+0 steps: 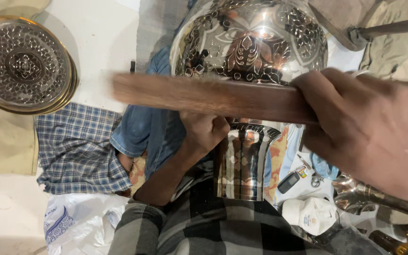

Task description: The person holds a large, ornate metal vessel on their lap and uses a wooden mallet to repeatedly strike a small tool placed against the vessel's surface. They adjust the tool and vessel position occasionally while continuing the repetitive striking action.

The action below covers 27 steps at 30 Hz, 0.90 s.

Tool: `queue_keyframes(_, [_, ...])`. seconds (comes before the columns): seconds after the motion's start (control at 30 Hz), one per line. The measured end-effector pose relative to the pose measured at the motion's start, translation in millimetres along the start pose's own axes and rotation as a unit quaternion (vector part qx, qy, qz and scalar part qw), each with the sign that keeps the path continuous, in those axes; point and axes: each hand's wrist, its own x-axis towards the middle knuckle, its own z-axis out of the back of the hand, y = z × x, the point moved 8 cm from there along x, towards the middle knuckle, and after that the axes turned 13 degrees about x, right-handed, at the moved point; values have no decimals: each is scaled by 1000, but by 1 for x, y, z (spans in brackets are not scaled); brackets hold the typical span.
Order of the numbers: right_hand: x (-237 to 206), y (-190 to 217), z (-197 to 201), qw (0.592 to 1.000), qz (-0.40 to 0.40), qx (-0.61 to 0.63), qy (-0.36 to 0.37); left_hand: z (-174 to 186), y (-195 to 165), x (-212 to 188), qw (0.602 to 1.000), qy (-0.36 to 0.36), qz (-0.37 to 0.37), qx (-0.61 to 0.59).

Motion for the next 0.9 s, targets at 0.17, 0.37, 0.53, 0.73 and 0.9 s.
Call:
queue_keyframes(0.17, [-13,-14,-22,997,-59,-15,39,3,-5,21,999,18,-10,-35])
queue_keyframes(0.37, [-34,-41,-16,988,-77,128,-35,-1,-17,17,999,-10,-33,12])
queue_keyframes(0.53, [-41,-55,-29,990,-117,13,76,-11,-15,15,1000,16,-4,1])
queue_keyframes(0.73, [-23,-44,-37,975,-163,86,122,6,1,29,985,-22,73,-157])
queue_keyframes(0.9, [-20,-46,-59,878,-130,434,-154,0,-7,35,931,45,139,-336])
